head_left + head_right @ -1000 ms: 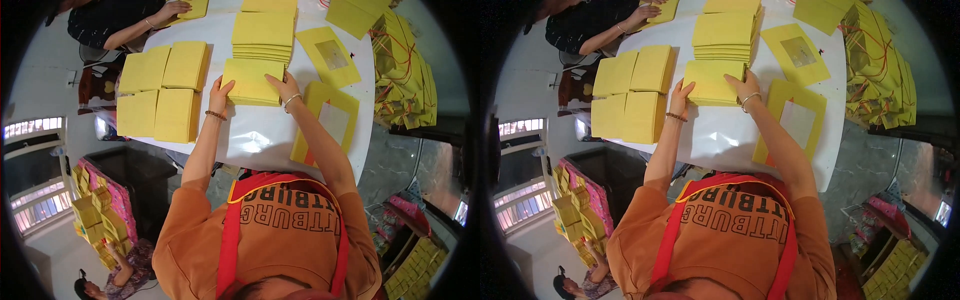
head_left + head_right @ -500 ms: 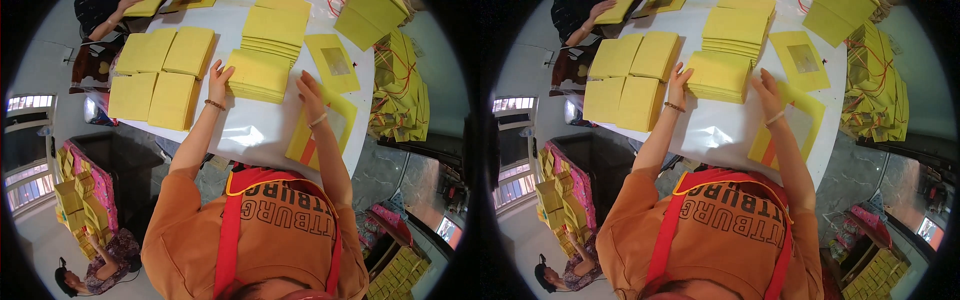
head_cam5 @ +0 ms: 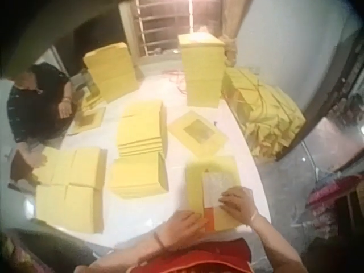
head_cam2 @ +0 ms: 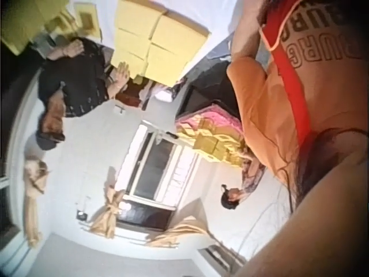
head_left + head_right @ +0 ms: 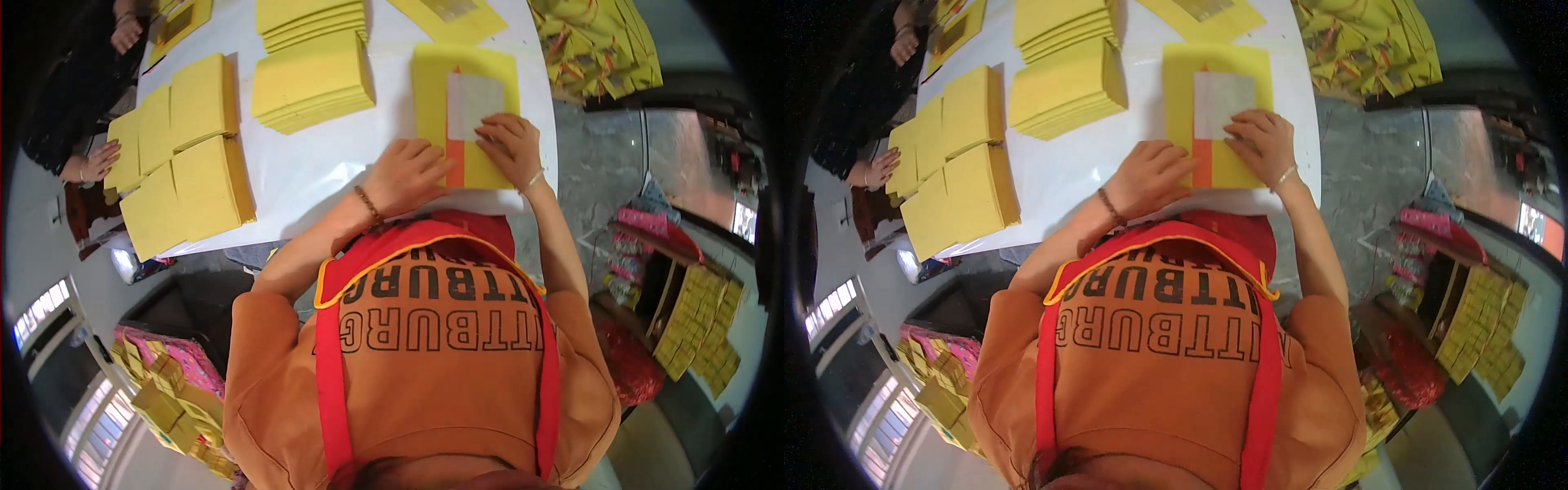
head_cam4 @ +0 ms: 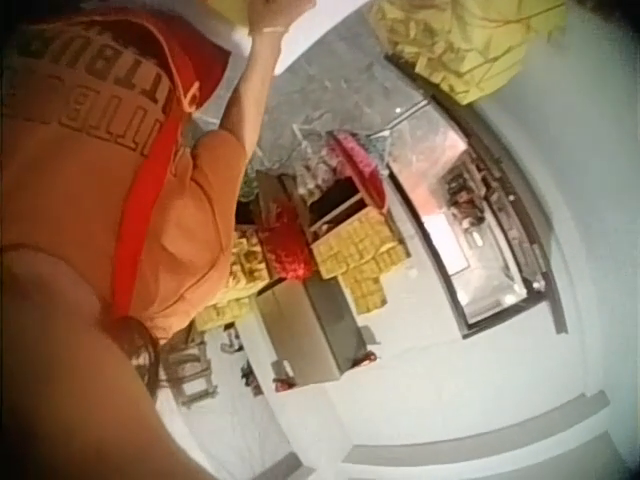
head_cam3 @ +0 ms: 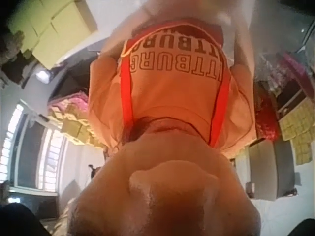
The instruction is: Folding yellow sheets of joss paper with a central foil square into stacks.
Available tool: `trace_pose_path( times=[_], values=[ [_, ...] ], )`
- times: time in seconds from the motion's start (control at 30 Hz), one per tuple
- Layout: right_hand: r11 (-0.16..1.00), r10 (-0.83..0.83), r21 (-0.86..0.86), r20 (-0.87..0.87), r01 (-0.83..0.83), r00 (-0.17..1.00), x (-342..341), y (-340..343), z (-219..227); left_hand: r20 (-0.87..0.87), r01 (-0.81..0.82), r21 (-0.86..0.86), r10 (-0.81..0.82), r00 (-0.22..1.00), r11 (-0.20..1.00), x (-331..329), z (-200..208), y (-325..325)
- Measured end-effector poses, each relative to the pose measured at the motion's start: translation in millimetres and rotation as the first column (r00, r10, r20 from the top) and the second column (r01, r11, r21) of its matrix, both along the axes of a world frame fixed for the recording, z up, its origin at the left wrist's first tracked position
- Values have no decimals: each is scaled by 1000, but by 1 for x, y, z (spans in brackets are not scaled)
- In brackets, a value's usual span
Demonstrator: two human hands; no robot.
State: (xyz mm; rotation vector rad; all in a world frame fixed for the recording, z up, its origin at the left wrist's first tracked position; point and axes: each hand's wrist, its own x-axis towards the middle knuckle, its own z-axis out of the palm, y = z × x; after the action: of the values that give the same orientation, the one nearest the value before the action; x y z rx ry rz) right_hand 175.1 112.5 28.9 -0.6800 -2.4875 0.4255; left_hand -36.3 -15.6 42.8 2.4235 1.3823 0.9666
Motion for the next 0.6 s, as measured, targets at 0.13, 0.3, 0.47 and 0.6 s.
trace_pose_path(
  times=[0.13, 0.3, 0.47, 0.6],
  values=[
    [994, -111, -9, 62, 112, 992, 5, -2, -10, -76, 36, -87, -43, 996, 996, 9, -20, 4],
    [918, -99, -396, -151, 32, 984, 11, 0, -24, 31, 107, -109, -105, 994, 988, 7, -4, 12],
    [840, -121, -543, -162, 14, 979, 17, 5, -26, -11, 102, -243, -108, 994, 965, 11, 0, 10],
    [597, -184, -800, -206, -57, 961, 20, 10, -31, 87, 122, -230, -105, 991, 965, 10, 3, 15]
  ],
)
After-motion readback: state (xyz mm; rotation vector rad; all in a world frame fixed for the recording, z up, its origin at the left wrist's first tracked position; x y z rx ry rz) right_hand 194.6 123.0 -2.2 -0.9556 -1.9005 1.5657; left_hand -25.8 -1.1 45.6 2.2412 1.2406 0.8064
